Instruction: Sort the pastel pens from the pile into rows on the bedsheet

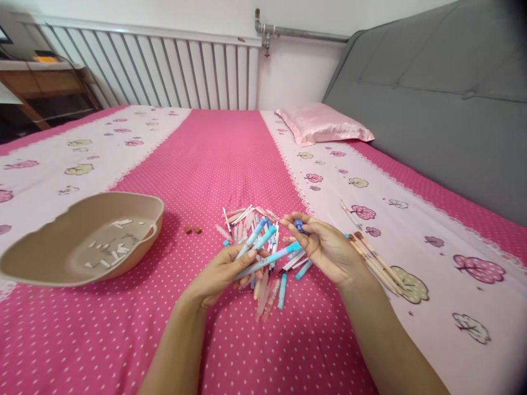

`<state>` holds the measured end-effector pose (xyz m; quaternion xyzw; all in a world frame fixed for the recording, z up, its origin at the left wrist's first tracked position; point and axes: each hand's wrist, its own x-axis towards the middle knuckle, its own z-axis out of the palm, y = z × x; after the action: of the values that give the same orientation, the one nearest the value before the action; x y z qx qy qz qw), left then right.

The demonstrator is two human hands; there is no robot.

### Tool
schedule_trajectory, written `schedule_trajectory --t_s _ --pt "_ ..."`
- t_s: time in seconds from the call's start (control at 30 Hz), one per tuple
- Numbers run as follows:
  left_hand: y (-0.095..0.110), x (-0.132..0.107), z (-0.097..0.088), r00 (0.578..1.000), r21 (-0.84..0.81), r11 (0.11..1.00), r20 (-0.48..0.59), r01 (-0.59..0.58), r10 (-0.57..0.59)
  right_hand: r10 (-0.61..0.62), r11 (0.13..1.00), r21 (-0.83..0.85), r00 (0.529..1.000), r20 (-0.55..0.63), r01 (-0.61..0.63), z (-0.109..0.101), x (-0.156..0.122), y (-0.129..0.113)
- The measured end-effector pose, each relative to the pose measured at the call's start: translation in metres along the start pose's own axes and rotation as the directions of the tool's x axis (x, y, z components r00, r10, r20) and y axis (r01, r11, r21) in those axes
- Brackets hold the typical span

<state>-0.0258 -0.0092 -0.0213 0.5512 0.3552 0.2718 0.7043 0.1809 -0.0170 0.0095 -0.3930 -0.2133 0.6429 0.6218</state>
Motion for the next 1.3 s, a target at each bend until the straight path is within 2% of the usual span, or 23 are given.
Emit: schedule_trajectory --t_s 0.23,0.4,0.5,0.67,0.8,1.1,1.3 --pt "0.0028 0.0007 0.0023 1.000 0.000 1.000 0.028 0.008 -0.008 0.075 0.993 -0.094 0.995 0.061 -0.069 -0.0026 -0.0013 0.0011" --pt "0.0011 0.0007 0.0004 0.999 0.019 1.000 0.049 0.006 -0.007 0.069 0.983 -0.181 0.988 0.136 -0.043 -0.0062 -0.0005 0.0045" --pt "-0.0012 0.0006 -0.0009 0.998 0.027 1.000 0.062 -0.001 0.000 0.055 0.977 -0.213 0.989 0.139 -0.024 -0.0071 0.0001 0.0059" --pt "-0.0003 0.0012 0.0011 0.994 0.042 0.999 0.107 -0.017 0.013 -0.016 0.970 -0.237 0.992 0.124 0.045 -0.0020 -0.0042 0.0039" --pt "0.0025 0.0007 0.0034 0.991 0.056 0.998 0.132 -0.027 0.019 -0.102 0.933 -0.334 0.989 0.104 0.131 0.0013 -0.0087 0.0025" --pt "0.0038 0.0005 0.0038 0.990 0.059 0.998 0.141 -0.021 0.012 -0.189 0.865 -0.444 0.972 0.140 0.233 -0.0030 -0.0084 0.0040" --pt "-0.0005 0.0003 0.0024 0.993 0.045 0.999 0.115 0.001 -0.006 -0.229 0.776 -0.571 0.963 0.139 0.267 -0.0041 -0.0088 0.0030"
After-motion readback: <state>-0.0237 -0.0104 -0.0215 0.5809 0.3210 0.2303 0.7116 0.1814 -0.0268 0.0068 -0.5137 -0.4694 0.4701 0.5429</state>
